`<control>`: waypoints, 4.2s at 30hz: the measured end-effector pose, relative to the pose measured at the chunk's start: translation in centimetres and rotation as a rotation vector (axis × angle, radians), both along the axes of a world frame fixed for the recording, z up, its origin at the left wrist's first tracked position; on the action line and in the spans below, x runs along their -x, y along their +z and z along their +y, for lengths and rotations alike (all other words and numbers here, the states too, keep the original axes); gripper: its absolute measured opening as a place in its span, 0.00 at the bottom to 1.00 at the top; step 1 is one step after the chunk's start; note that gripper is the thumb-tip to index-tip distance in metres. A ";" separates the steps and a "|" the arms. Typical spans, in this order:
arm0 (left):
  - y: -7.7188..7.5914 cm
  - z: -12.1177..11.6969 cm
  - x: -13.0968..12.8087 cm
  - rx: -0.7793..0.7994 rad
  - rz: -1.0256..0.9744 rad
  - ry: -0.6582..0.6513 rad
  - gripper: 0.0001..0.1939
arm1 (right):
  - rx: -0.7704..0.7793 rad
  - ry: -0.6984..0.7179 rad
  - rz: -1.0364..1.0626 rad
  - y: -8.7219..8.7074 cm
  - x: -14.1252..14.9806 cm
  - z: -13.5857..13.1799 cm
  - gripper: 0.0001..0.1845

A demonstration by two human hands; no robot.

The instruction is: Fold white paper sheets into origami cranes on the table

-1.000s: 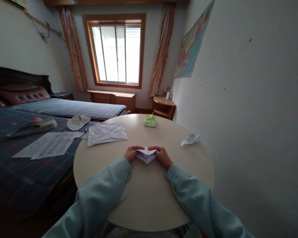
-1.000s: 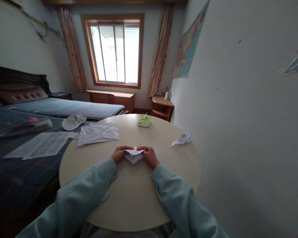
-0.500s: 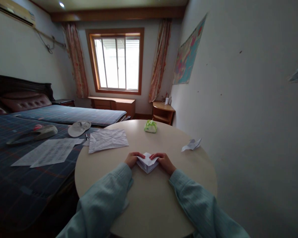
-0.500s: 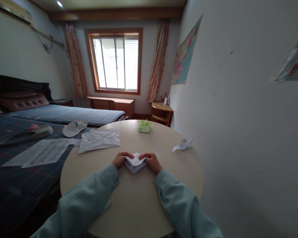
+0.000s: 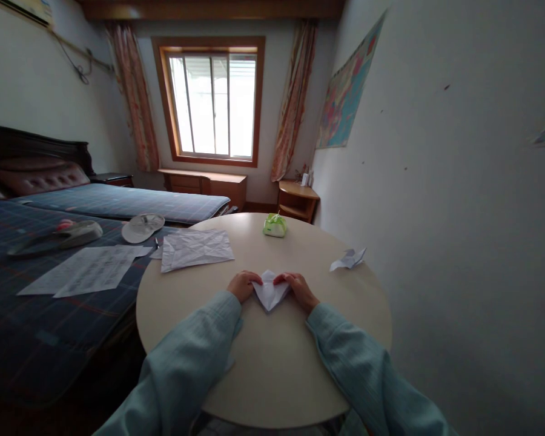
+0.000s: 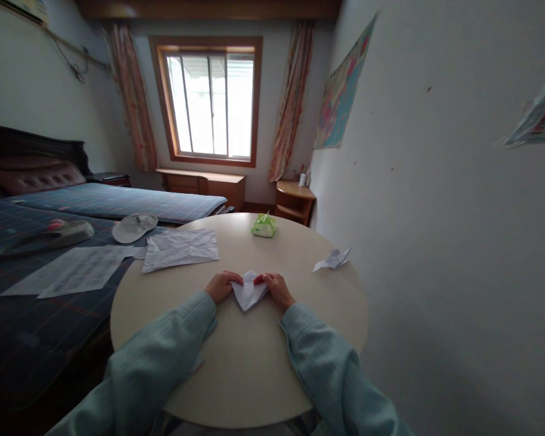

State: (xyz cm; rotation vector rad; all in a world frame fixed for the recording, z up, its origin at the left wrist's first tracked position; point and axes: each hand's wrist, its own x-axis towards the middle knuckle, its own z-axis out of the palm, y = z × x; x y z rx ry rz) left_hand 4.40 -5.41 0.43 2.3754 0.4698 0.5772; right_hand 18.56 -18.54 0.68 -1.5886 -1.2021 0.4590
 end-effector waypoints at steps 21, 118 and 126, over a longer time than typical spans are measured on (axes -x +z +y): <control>0.0 -1.3 0.0 -0.341 0.137 -0.064 0.21 | -0.014 0.062 -0.571 -1.0 0.6 0.5 0.17; -0.5 -2.5 -0.3 -0.458 0.076 -0.187 0.24 | -0.077 -0.109 -0.540 -0.7 -0.2 0.4 0.12; 0.4 -3.1 -0.4 -0.551 0.195 -0.115 0.23 | -0.081 -0.274 -0.657 0.0 0.6 0.4 0.06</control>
